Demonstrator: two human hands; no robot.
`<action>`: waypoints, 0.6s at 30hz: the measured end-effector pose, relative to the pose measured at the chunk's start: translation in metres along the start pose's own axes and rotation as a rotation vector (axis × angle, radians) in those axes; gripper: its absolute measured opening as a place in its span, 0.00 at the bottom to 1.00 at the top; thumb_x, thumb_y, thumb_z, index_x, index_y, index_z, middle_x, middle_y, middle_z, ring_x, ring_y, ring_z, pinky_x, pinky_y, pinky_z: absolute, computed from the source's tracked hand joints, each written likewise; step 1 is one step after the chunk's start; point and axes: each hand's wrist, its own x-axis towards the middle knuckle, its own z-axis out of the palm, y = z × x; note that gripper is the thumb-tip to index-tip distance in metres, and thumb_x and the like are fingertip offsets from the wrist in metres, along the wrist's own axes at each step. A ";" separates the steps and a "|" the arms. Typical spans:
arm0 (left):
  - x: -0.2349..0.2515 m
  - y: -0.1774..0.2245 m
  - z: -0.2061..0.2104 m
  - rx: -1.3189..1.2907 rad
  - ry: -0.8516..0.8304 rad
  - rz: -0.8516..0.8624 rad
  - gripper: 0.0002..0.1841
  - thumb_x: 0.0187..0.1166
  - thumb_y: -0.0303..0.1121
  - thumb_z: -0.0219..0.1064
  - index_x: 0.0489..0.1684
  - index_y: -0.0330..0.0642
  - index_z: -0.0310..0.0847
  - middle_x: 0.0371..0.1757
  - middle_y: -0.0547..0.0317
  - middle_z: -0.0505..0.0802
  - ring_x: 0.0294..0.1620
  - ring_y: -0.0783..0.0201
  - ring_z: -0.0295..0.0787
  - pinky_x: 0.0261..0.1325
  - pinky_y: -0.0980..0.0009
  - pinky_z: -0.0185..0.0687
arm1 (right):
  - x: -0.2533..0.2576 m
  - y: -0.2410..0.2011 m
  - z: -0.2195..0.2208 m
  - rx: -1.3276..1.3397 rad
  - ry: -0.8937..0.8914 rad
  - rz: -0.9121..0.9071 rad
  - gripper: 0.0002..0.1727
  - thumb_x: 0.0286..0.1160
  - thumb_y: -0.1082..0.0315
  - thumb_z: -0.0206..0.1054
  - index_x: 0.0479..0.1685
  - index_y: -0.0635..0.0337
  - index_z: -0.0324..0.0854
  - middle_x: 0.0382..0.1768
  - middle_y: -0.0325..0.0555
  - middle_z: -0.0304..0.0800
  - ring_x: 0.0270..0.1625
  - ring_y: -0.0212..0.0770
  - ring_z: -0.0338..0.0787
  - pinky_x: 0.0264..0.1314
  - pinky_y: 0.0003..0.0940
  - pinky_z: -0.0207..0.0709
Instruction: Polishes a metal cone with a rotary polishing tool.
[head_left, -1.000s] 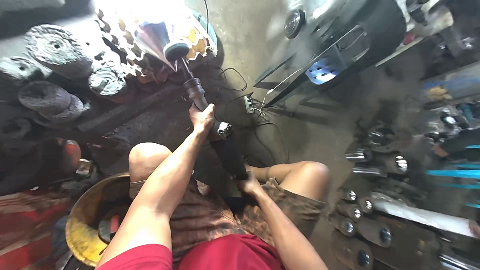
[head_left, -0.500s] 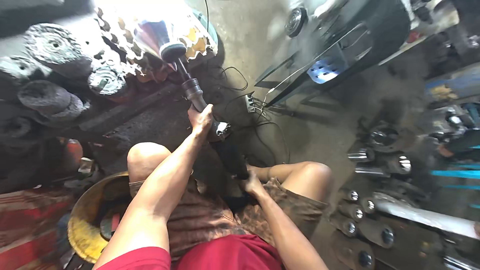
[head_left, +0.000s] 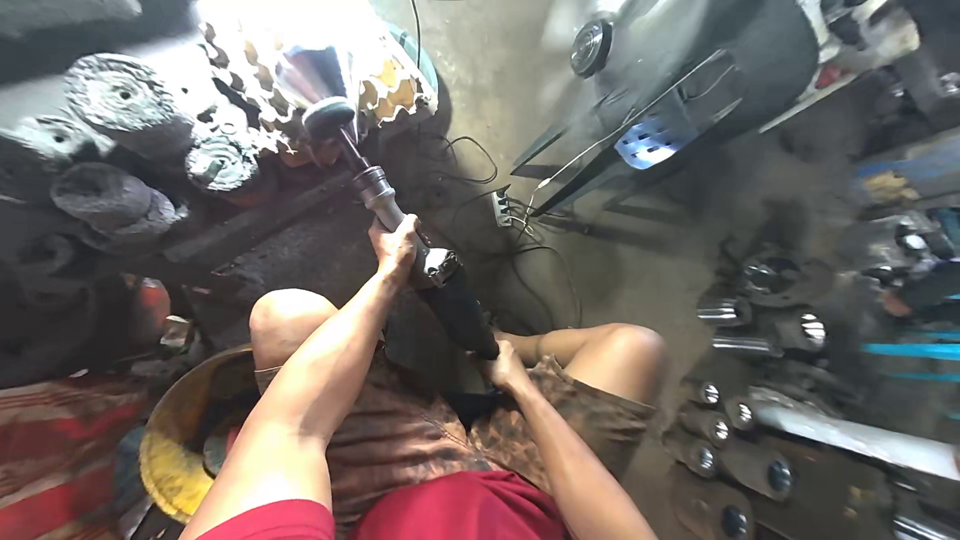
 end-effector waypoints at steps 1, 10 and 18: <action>0.000 0.000 0.001 0.017 0.007 0.003 0.09 0.67 0.28 0.73 0.40 0.38 0.81 0.26 0.59 0.90 0.23 0.64 0.89 0.31 0.63 0.91 | -0.001 0.000 0.000 0.009 -0.001 0.010 0.25 0.64 0.42 0.79 0.47 0.54 0.90 0.44 0.47 0.96 0.52 0.45 0.94 0.61 0.55 0.86; 0.005 -0.001 0.018 0.185 -0.021 -0.010 0.15 0.64 0.32 0.77 0.47 0.39 0.84 0.34 0.57 0.92 0.34 0.66 0.89 0.40 0.62 0.87 | -0.001 0.008 0.006 0.260 -0.058 0.017 0.21 0.65 0.48 0.81 0.42 0.56 0.90 0.33 0.45 0.94 0.35 0.41 0.93 0.46 0.49 0.89; 0.011 -0.009 0.026 0.293 -0.034 -0.091 0.25 0.63 0.41 0.77 0.57 0.38 0.82 0.44 0.49 0.92 0.45 0.56 0.91 0.51 0.50 0.87 | -0.003 0.002 0.002 0.232 -0.069 0.088 0.22 0.65 0.50 0.82 0.48 0.57 0.89 0.39 0.46 0.94 0.41 0.41 0.94 0.52 0.47 0.89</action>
